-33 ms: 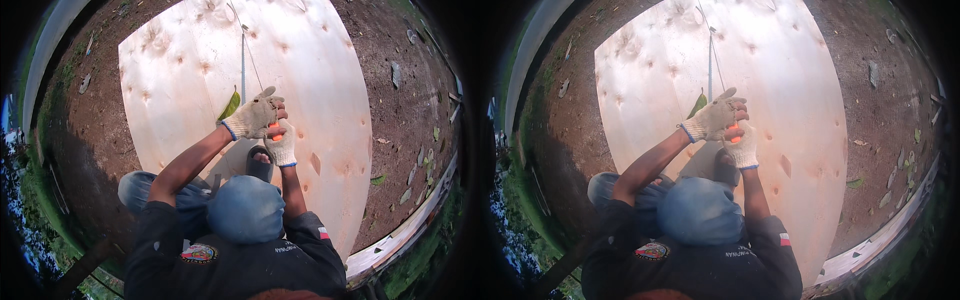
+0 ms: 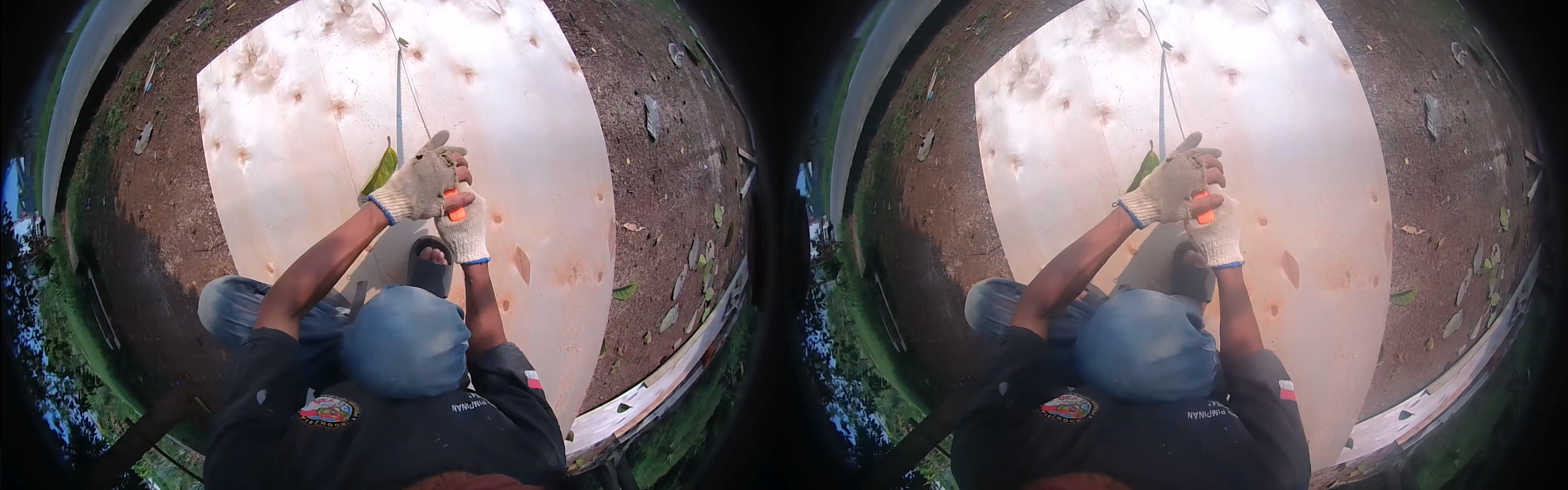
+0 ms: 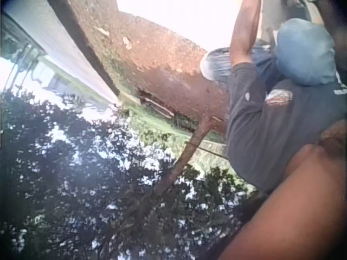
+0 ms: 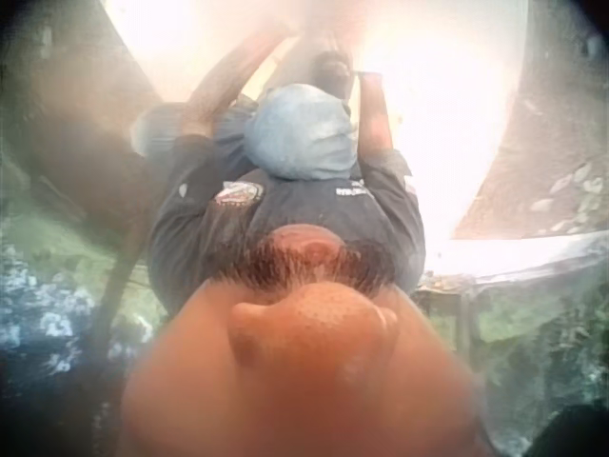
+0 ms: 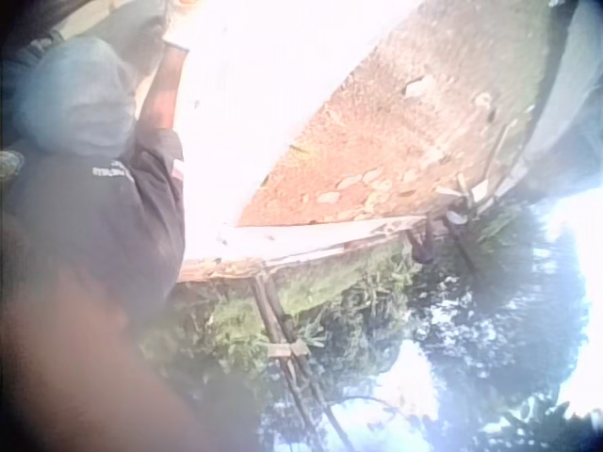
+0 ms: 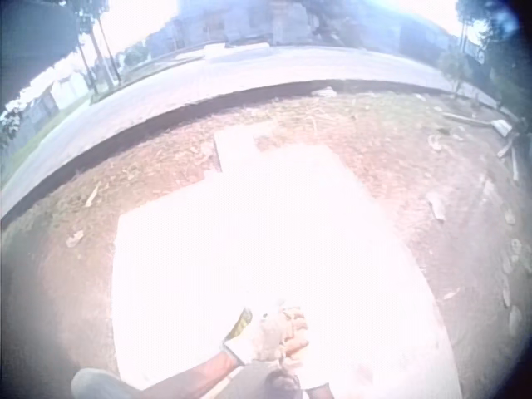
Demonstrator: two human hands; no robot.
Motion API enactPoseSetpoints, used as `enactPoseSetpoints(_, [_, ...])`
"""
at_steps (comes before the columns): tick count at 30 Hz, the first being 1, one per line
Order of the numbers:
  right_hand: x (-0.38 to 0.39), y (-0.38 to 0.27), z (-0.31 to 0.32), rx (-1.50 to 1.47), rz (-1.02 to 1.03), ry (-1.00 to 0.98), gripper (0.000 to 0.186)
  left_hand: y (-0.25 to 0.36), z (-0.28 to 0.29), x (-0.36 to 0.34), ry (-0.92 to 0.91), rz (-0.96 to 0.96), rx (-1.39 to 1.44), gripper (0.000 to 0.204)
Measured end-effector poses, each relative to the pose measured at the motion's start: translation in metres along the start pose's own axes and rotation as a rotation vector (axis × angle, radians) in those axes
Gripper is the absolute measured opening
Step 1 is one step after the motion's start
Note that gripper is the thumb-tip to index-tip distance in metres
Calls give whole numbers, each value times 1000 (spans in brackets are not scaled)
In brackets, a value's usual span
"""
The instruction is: The person uses a hand saw to cut a large sheet of plywood placed on the ground. They hold the saw with both hands and make repeated back-and-forth strokes along a straight line, gradually deepening the cut through the board.
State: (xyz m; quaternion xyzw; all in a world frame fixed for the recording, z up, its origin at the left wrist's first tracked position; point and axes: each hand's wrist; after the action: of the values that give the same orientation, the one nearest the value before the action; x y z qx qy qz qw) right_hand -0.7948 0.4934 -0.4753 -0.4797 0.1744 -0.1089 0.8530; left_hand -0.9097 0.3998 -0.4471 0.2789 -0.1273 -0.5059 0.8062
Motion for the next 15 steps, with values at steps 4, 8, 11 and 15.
enactPoseSetpoints(4, [-42, 13, -10, 15, -73, -93, 17, -34, -5, -31, 210, 94, 106, 28])
enactPoseSetpoints(8, [-30, 12, -3, 41, -5, -42, 25, -16, -3, -28, 156, 134, 177, 25])
enactPoseSetpoints(11, [-20, -3, 3, 167, 42, -158, 26, -11, 2, -14, 172, 199, 233, 26])
enactPoseSetpoints(15, [-35, -16, -6, 155, 18, -237, 26, -44, -9, -10, 233, 294, 379, 37])
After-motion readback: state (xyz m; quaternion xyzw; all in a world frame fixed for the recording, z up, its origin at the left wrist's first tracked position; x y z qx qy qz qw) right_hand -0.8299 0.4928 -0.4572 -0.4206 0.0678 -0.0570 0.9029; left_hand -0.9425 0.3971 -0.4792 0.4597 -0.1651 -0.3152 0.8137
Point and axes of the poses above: each hand's wrist, its own x-axis away from the middle knuckle, its own z-axis out of the back of the hand, y = z × x, and after that the axes turned 8 degrees about z, right-handed
